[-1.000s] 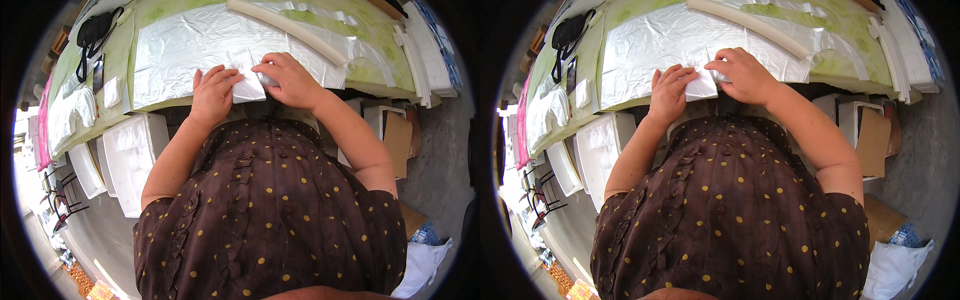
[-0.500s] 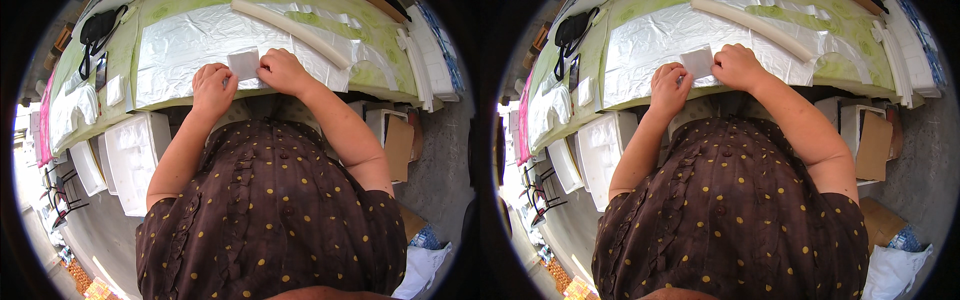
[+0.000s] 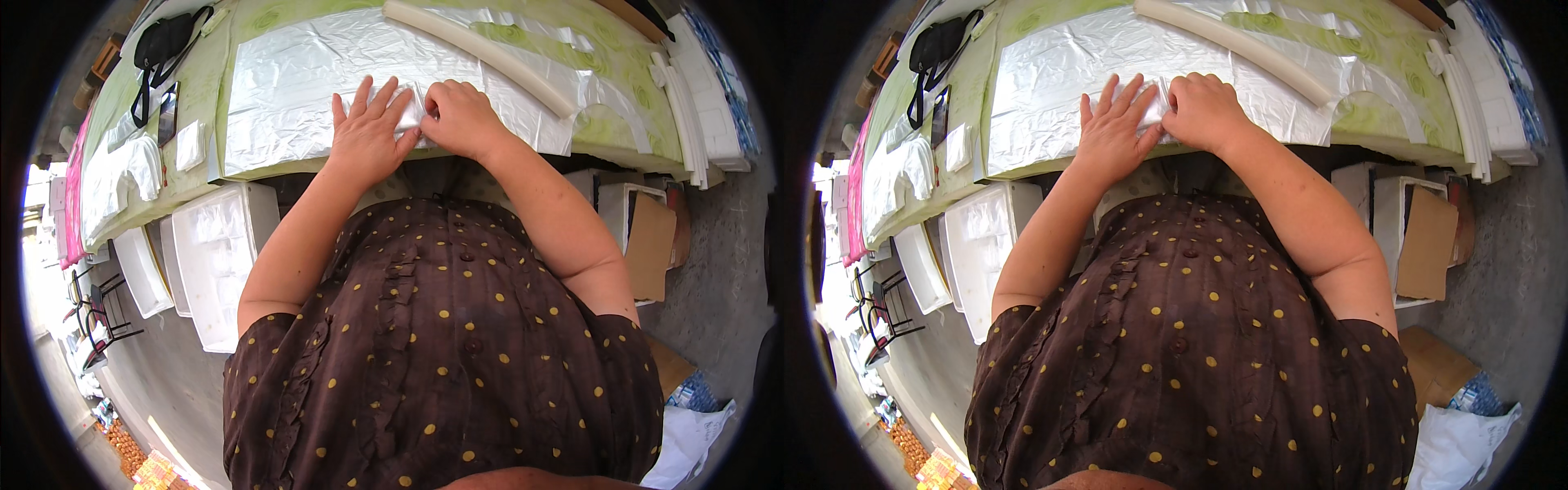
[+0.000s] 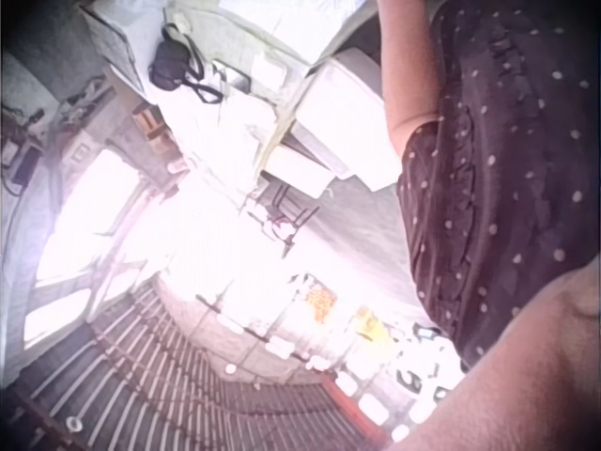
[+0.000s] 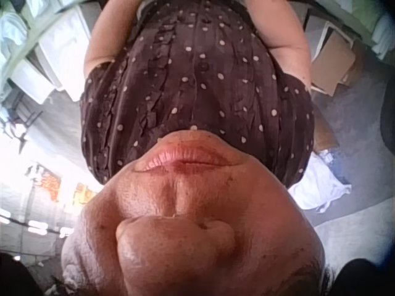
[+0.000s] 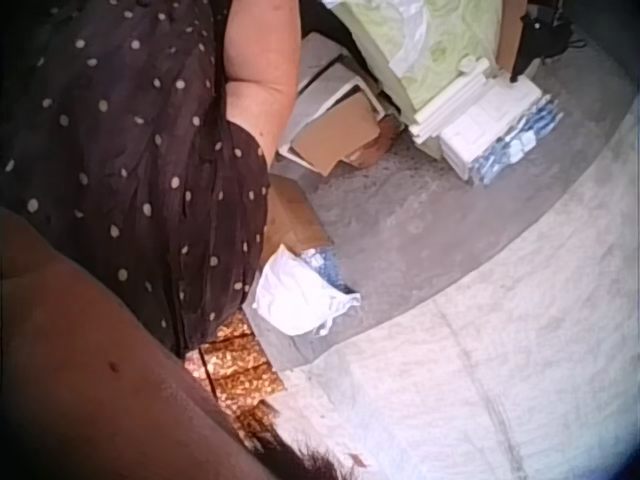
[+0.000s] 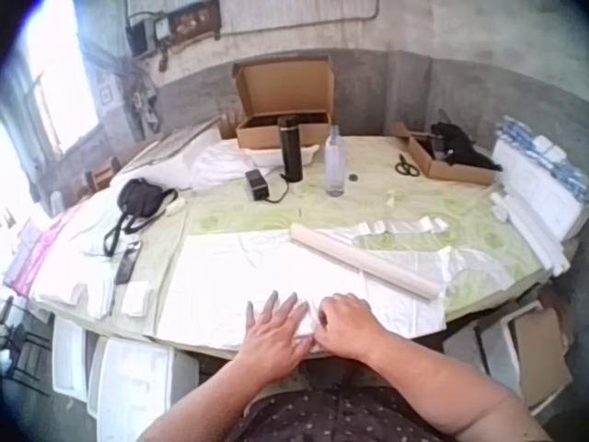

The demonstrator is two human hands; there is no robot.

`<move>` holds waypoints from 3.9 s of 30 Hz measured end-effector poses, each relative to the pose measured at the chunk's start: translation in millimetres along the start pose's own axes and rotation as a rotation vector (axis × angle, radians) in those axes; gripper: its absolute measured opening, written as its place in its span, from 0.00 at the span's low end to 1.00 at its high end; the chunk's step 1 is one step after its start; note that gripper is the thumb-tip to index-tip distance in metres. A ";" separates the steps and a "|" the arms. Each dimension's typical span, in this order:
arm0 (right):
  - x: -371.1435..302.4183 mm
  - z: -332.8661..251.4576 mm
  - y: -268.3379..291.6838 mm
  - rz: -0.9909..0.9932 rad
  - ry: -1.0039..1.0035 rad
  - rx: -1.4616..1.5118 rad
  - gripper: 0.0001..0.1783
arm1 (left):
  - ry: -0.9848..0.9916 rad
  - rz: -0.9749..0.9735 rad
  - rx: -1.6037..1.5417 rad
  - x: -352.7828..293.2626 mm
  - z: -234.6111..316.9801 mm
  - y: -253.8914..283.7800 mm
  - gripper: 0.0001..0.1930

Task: The person wraps small white rectangular items in clear plastic film on a table. They roll the film around each item, fold the ends, and place the wrapped items into a white tray. The person repeats this process for several items.

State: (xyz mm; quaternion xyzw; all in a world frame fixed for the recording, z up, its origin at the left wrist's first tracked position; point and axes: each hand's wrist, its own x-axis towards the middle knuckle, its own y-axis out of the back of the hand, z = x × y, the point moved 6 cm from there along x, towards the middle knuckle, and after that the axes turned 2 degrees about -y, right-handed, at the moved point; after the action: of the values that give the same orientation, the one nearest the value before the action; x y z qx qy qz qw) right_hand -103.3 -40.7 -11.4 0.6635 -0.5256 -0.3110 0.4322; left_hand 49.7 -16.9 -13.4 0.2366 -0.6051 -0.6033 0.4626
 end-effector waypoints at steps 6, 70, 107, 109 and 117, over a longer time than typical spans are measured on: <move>3.9 -4.0 -0.5 0.019 0.020 -0.018 0.33 | 0.014 -0.091 0.025 9.9 -0.7 4.4 0.32; 7.3 -117.9 -15.8 -0.081 0.008 1.067 0.14 | 0.590 0.732 -1.451 -125.5 -171.4 115.8 0.27; 4.8 -99.0 -17.3 0.052 0.315 0.530 0.15 | 0.480 0.471 -0.114 -121.1 -287.1 138.8 0.34; 6.4 -99.1 -18.3 0.064 0.327 0.545 0.15 | 0.492 0.455 -0.103 -119.9 -288.1 139.3 0.33; 3.6 -93.6 -24.3 0.089 0.351 0.569 0.19 | 0.452 0.515 -0.120 -128.4 -291.9 132.9 0.31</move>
State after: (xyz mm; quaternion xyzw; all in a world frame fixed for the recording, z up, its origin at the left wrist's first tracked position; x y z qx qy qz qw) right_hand -10.8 -19.4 7.5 0.7773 -0.5374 -0.0136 0.3268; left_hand 391.6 -36.4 32.0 0.1760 -0.4905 -0.4335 0.7352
